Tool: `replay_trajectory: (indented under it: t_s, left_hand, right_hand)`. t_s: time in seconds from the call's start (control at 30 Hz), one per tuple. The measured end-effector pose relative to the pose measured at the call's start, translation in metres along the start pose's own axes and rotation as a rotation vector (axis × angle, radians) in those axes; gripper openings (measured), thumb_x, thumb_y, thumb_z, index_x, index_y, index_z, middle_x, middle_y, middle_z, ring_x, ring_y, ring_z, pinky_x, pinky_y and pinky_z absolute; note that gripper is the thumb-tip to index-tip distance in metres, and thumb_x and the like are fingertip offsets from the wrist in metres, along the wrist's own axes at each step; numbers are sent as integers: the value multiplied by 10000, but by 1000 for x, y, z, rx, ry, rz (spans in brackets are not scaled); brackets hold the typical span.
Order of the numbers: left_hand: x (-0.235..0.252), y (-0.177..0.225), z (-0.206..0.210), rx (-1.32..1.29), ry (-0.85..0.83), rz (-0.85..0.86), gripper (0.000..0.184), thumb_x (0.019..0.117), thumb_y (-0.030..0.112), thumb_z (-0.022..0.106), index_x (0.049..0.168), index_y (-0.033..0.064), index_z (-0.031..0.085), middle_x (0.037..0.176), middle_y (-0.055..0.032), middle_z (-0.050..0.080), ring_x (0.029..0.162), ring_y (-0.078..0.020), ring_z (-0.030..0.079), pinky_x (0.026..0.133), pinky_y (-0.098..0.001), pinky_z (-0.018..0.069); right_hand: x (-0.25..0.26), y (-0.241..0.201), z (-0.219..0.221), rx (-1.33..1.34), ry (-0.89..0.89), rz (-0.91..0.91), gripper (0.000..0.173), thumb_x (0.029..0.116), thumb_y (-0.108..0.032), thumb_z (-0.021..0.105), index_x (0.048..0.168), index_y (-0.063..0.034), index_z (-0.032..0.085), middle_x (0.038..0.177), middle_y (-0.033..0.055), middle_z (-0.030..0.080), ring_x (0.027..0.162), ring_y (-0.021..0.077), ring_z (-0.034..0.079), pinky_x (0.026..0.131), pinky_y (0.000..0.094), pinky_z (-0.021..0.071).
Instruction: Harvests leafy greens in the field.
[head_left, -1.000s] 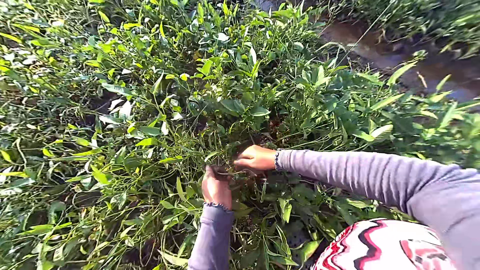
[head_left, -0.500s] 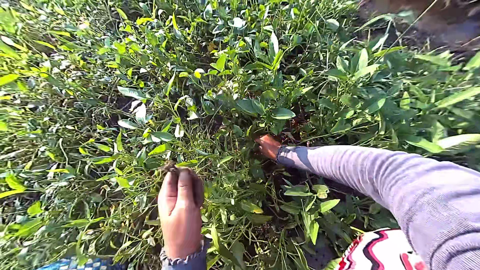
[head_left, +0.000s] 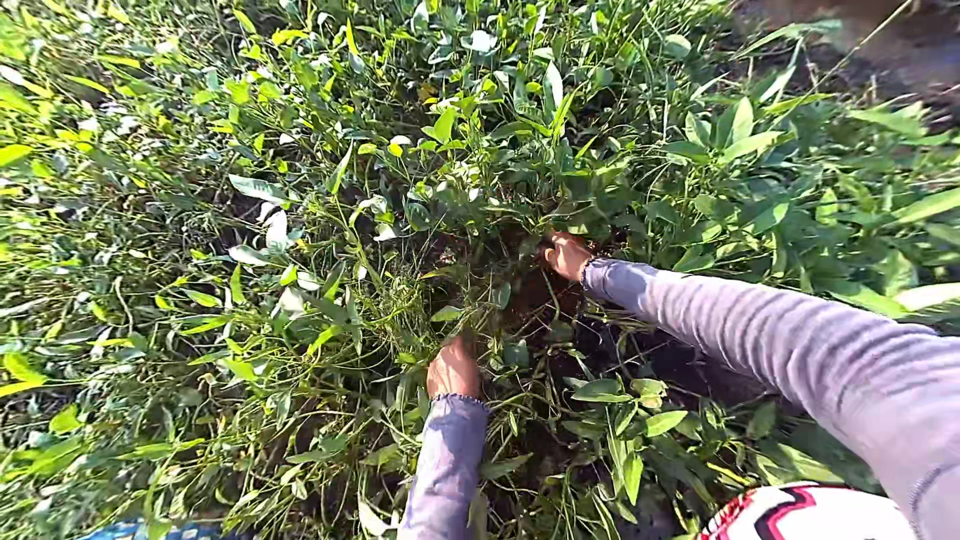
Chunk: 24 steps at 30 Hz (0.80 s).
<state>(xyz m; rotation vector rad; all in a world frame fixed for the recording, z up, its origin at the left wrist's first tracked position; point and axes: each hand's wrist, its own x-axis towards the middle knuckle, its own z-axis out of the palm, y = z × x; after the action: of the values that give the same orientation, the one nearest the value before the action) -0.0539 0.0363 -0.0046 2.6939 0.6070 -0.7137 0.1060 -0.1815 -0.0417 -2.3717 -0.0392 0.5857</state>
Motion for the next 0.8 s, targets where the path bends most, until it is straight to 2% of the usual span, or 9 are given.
replay_trajectory:
  t_s: [0.07, 0.17, 0.23, 0.3, 0.47, 0.57, 0.63, 0.7, 0.8]
  left_hand:
    - [-7, -2, 5, 9, 28, 21, 378, 1107, 268, 435, 1431, 196, 615, 1353, -149, 667, 1172, -384, 675, 998, -596, 520]
    - [-13, -2, 7, -44, 86, 69, 360, 1100, 243, 454, 1395, 166, 645, 1339, -165, 672, 1136, -394, 688, 979, -601, 528]
    - [-16, -2, 7, -76, 89, 84, 354, 1097, 240, 467, 1383, 137, 648, 1340, -171, 664, 1134, -387, 688, 984, -593, 531]
    - [-20, -2, 7, -83, 88, 109, 357, 1100, 231, 463, 1389, 126, 644, 1379, -163, 648, 1141, -380, 691, 982, -583, 538]
    - [-32, -10, 8, -224, 140, 223, 359, 1096, 209, 454, 1379, 111, 653, 1431, -137, 622, 1258, -325, 640, 1068, -542, 496]
    - [-32, -23, -9, -412, 351, 312, 312, 1076, 176, 504, 1303, 74, 693, 1287, -154, 693, 1184, -319, 671, 1022, -562, 516]
    - [-22, -30, -33, -464, 439, 327, 314, 1082, 168, 492, 1292, 30, 680, 1204, -175, 715, 1125, -330, 690, 995, -569, 526]
    - [-3, -35, -56, -456, 419, 340, 332, 1092, 184, 474, 1312, 13, 655, 1226, -185, 714, 1159, -329, 685, 1036, -563, 509]
    - [36, -36, -81, -304, 304, 338, 343, 1097, 191, 467, 1315, 10, 661, 1299, -218, 673, 1239, -363, 637, 1097, -580, 449]
  right_hand:
    - [1, 4, -1, -57, -15, -50, 373, 1063, -253, 562, 1340, -13, 633, 1389, 246, 603, 1360, 398, 528, 1163, 579, 378]
    - [-8, 1, 13, -136, -95, -177, 288, 1034, -241, 618, 1180, -15, 719, 1179, 231, 702, 1188, 387, 645, 1066, 573, 473]
    - [-8, 1, 31, -178, -98, -163, 284, 1029, -213, 611, 1196, -8, 716, 1170, 258, 698, 1167, 422, 651, 1036, 600, 486]
    - [-5, -9, 39, -165, -137, -109, 356, 1056, -215, 579, 1319, 13, 650, 1319, 287, 632, 1289, 442, 577, 1111, 603, 416]
    - [18, 10, 64, -228, 12, -281, 312, 972, -166, 691, 1197, 50, 701, 1211, 282, 683, 1203, 451, 633, 1058, 612, 475]
    - [9, -4, 43, -249, -11, -284, 278, 985, -133, 661, 1163, 78, 699, 1169, 314, 679, 1164, 479, 640, 1026, 635, 482]
    - [-11, -28, 22, -48, 124, -349, 216, 986, -70, 623, 1135, 45, 728, 1138, 271, 710, 1092, 408, 691, 995, 575, 523]
    - [-26, -59, 7, 181, 279, -503, 161, 979, -81, 642, 1073, -24, 761, 1076, 157, 743, 946, 237, 732, 894, 411, 597]
    - [-34, -108, 9, 286, 204, -708, 126, 962, -84, 675, 1045, -34, 757, 1012, 109, 742, 864, 150, 721, 830, 330, 612]
